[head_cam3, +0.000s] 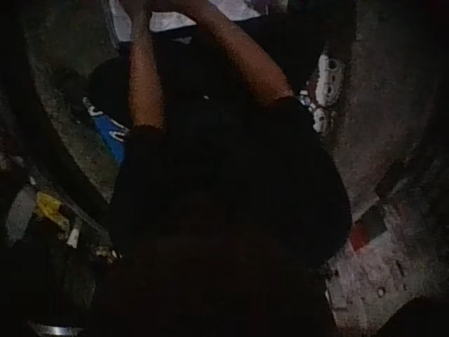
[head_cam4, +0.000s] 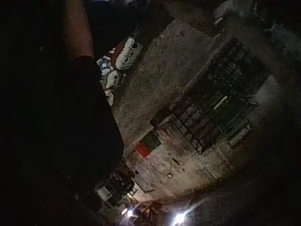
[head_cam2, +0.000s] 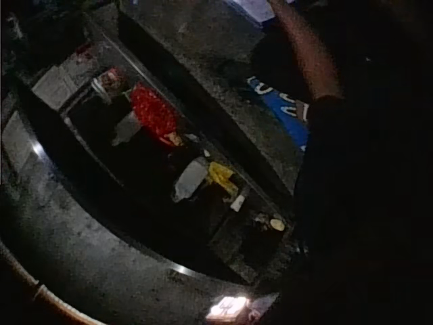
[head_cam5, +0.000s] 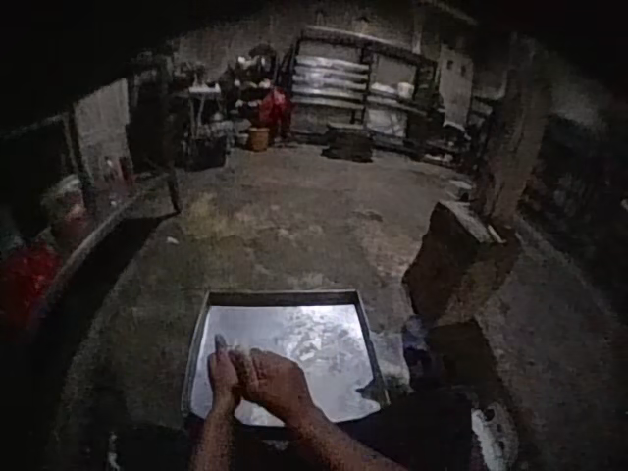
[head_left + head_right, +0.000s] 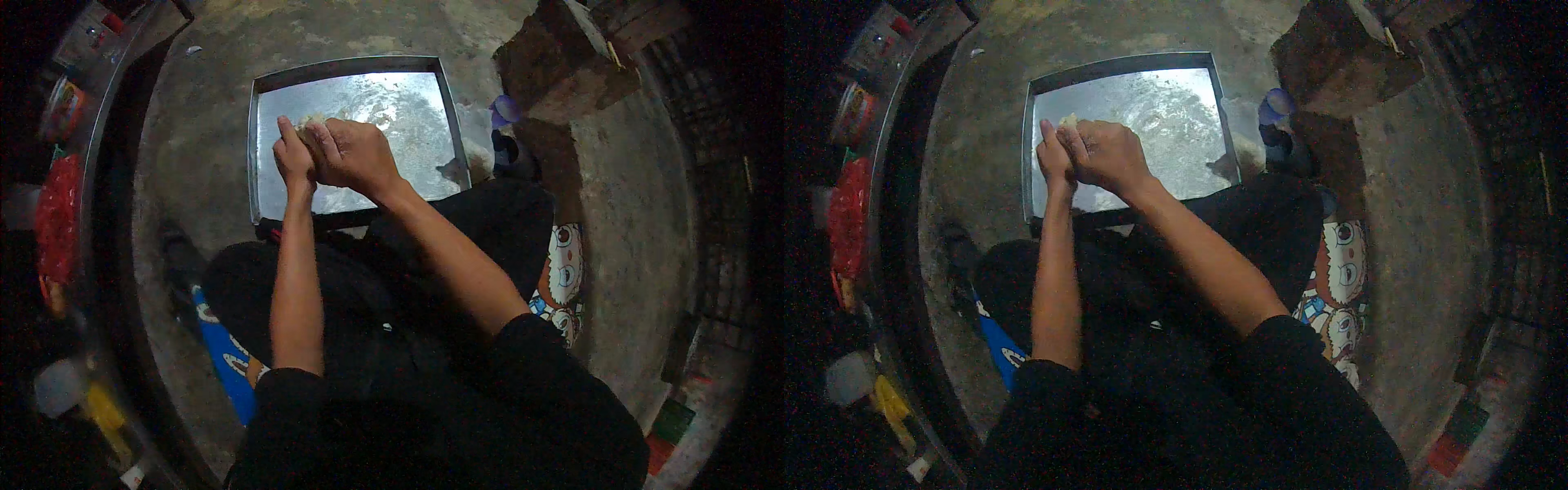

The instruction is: The person kneads a piece of dough by hand in a metal tray on the floor, repeatedly folding and pressing it with their palms.

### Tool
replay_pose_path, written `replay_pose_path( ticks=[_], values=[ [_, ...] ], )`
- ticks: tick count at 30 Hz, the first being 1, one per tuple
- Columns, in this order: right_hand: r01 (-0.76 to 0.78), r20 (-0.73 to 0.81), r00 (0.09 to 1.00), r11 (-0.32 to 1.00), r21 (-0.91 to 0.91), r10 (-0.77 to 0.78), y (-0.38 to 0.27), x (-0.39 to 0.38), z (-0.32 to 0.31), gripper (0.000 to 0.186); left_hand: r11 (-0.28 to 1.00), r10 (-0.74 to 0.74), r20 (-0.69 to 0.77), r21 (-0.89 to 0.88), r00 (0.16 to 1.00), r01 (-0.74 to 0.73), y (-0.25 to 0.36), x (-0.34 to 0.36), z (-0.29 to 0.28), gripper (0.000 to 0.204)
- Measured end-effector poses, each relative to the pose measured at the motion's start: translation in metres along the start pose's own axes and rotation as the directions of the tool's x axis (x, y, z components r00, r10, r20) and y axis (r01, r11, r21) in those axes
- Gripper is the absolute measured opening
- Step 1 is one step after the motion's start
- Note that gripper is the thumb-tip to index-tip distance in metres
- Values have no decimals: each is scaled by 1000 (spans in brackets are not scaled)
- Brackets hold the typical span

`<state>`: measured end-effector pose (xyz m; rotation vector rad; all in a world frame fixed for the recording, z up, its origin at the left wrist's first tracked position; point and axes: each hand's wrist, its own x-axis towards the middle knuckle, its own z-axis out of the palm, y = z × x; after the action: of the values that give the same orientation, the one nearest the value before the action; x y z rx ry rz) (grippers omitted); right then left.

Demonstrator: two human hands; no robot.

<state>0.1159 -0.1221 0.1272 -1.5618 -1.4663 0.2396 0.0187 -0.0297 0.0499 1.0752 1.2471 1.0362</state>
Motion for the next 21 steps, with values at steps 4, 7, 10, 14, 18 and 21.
replay_pose_path(
  ticks=[4, 7, 10, 14, 18, 21],
  values=[
    [121, -3, 993, 990, -74, -121, 6, -2, -15, 36, 996, 86, 7, 20, 996, -86, -2, 3, 0, 72],
    [82, 33, 996, 992, -100, -79, 6, -6, -26, 36, 997, 75, -10, -13, 997, -75, -1, -5, 8, 70],
    [146, 14, 989, 988, -46, -145, 15, -4, -36, 34, 994, 107, 135, -23, 985, -105, -5, -1, 2, 72],
    [199, 114, 975, 977, -80, -189, 25, 12, -57, 30, 958, 259, 326, -209, 909, -197, 15, -15, 20, 78],
    [174, 139, 976, 984, -23, -169, 39, 23, -62, 35, 962, 272, 579, -194, 769, -194, 25, -26, 21, 56],
    [-77, 163, 984, 997, 12, 74, 60, 22, -65, 43, 995, 94, 584, -36, 806, -90, 30, -28, 21, 38]
  ],
)
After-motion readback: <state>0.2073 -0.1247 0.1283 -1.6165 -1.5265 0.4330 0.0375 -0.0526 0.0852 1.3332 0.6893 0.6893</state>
